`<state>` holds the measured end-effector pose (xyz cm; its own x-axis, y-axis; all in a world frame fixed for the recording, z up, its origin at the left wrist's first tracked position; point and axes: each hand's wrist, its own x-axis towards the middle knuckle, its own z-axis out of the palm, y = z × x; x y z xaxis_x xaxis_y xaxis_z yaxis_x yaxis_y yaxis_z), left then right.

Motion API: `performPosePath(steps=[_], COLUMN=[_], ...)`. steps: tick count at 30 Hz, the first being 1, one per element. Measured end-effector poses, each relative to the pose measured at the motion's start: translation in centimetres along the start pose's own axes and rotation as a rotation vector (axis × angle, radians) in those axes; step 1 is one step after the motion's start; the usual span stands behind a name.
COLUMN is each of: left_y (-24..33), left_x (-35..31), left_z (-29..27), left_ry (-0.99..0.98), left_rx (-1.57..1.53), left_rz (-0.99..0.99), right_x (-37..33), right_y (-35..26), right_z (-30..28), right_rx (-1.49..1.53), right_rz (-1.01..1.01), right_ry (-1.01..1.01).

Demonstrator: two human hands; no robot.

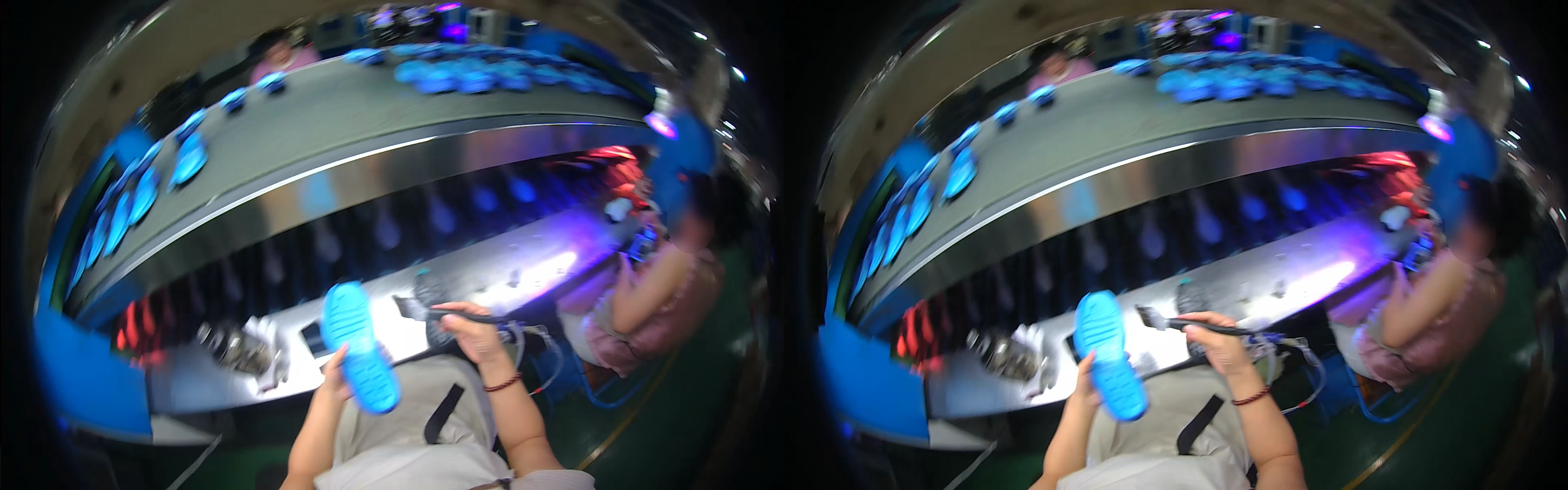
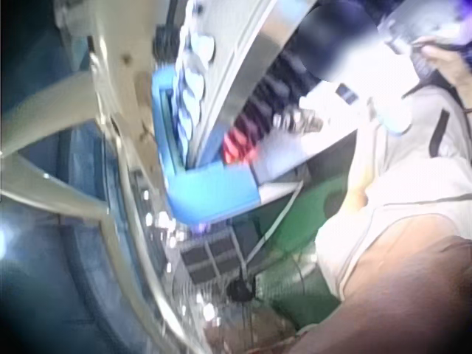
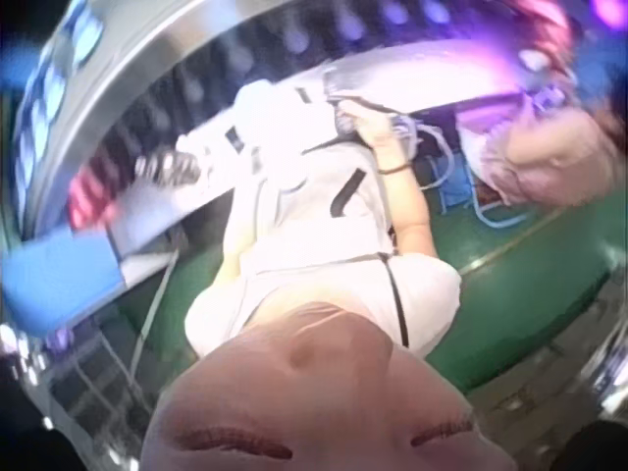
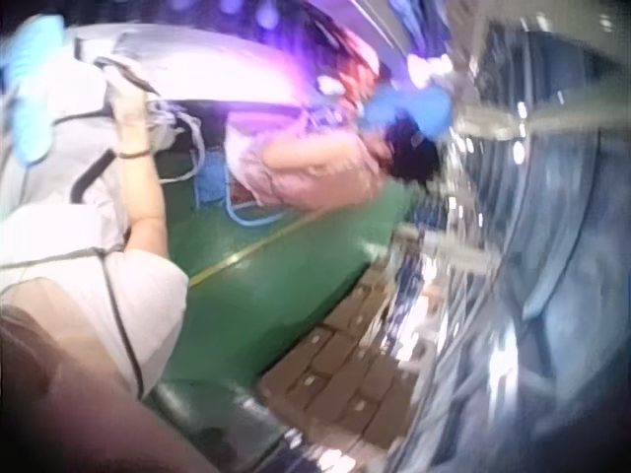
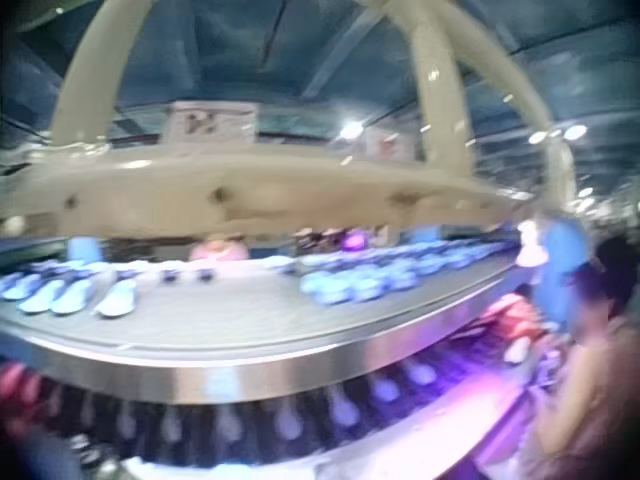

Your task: The person retrieves shoe soles from a conveyor belt and brushes them using an applicator brush tool.

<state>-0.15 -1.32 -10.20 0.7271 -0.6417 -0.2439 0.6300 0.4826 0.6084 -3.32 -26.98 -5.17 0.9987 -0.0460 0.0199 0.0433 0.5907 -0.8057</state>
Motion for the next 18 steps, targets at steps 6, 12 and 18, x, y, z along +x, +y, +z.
performPosePath(steps=[6,12,18], left_y=[-1.3,-1.7,-2.5], left_x=[1.4,0.1,1.3], left_z=[4.1,4.2,5.1], left_ry=[-0.265,-0.14,0.378], left_rx=[-0.387,-0.433,-0.321], left_rz=[0.063,0.067,0.362], right_x=[1.8,4.5,3.0], right_y=[1.7,2.6,3.8], right_z=[3.2,5.5,9.5], right_rx=[-0.119,-0.272,-0.912], right_rz=[0.104,0.026,-0.516], right_ry=[-0.1,-0.034,-0.297])
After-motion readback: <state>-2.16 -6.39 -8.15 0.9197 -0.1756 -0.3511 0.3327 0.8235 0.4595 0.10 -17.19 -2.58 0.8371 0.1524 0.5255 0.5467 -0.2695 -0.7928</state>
